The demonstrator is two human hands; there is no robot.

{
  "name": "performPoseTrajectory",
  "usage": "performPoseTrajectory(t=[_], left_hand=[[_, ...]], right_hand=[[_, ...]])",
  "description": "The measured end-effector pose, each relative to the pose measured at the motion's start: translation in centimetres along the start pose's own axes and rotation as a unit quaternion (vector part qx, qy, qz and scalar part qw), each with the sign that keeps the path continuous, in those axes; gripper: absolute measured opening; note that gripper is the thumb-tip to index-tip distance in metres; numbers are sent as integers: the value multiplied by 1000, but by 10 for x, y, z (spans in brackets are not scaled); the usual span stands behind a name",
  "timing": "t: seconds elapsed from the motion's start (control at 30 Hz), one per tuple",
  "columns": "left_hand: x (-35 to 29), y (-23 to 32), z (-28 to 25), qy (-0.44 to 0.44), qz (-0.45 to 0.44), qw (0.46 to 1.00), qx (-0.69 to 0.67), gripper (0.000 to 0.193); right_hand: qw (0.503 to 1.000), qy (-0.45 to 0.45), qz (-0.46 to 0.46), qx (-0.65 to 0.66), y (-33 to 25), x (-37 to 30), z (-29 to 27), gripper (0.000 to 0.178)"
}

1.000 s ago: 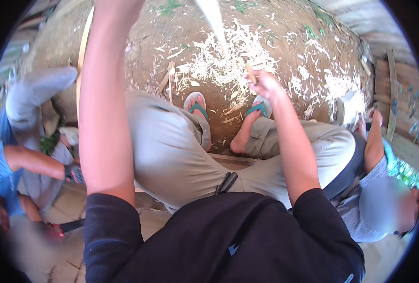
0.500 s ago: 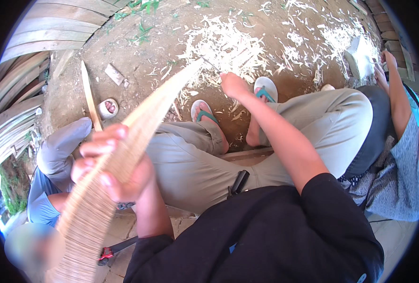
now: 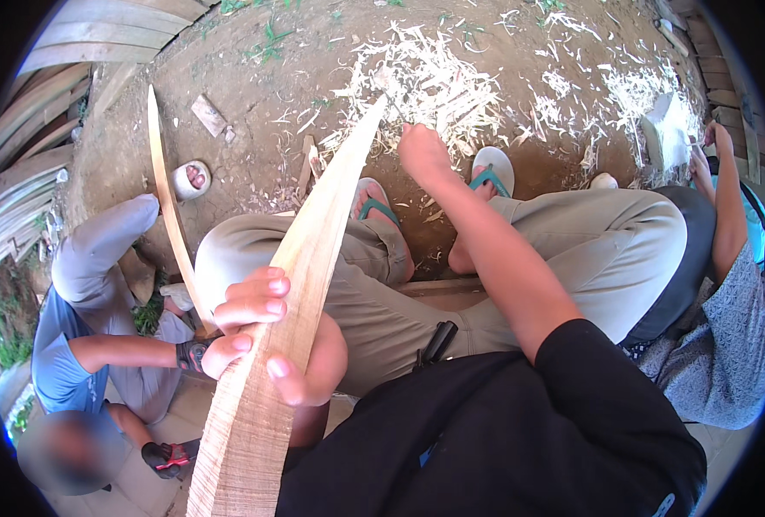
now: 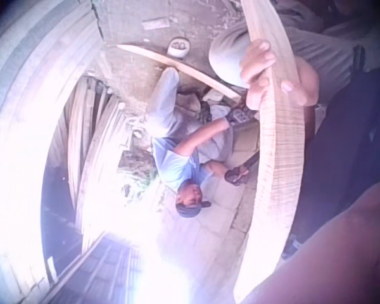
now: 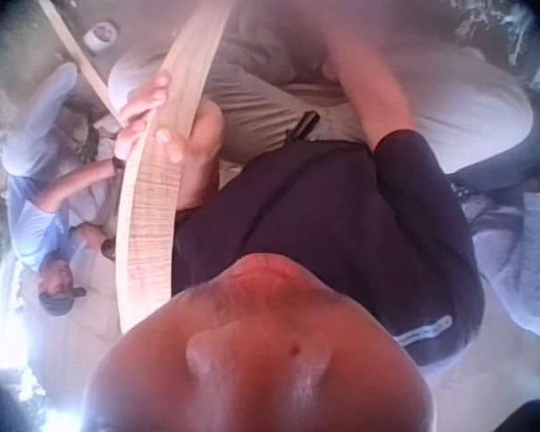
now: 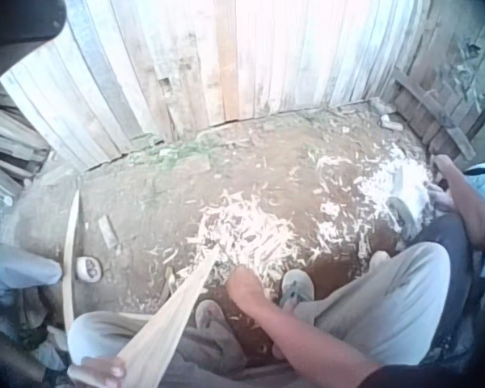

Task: The person sits on the ground and uses a knife to shave thin strips from a long, curved piece of wood. They hold the wood with their left hand and scrape the surface with the knife in their right hand, creating a pile of wood shavings. Another person is visible in the background working with a power tool.

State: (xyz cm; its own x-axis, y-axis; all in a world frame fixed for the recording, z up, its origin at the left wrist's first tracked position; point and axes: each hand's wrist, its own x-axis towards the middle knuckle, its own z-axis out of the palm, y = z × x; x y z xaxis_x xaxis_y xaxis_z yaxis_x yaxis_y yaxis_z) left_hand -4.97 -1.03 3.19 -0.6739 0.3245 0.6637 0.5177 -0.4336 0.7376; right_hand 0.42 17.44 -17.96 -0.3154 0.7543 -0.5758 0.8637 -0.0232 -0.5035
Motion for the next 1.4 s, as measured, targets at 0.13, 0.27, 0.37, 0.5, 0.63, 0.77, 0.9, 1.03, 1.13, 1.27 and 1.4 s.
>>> performPoseTrajectory(t=[0.13,0.27,0.37,0.5,0.63,0.77,0.9,1.03,1.13,1.27,1.4], left_hand=[[2,9,14,13,21,1000,11,35],[-7,12,20,5,27,1000,8,37],[-12,11,13,-30,12,999,-10,39],[-8,3,13,-46,-31,997,-49,39],[-10,-7,3,-96,-57,994,0,40],[-5,-7,1,-110,-85,990,-6,42],[-3,-9,-1,-131,-76,988,-14,41],[-3,-8,-5,-120,-82,989,2,41],[-4,-8,-5,-117,-86,989,-7,40],[-7,-10,-5,-114,-91,989,-29,40],[-7,-8,-6,-106,-93,990,-14,40]], right_hand=[[999,-22,-21,-45,-12,-2,-12,39],[994,-46,7,-103,-11,10,-33,34],[990,-47,9,-132,-18,14,-49,32],[991,-36,-7,-126,-21,9,-48,29],[993,-1,-28,-112,-19,5,-29,23],[995,24,-39,-92,-11,17,-5,23],[995,36,-23,-86,-6,46,-3,24],[996,20,-6,-84,-23,25,-13,27],[992,-14,-37,-121,-25,29,-21,28],[993,-2,-21,-112,-21,39,-12,28],[990,15,-42,-131,-21,36,-1,26]])
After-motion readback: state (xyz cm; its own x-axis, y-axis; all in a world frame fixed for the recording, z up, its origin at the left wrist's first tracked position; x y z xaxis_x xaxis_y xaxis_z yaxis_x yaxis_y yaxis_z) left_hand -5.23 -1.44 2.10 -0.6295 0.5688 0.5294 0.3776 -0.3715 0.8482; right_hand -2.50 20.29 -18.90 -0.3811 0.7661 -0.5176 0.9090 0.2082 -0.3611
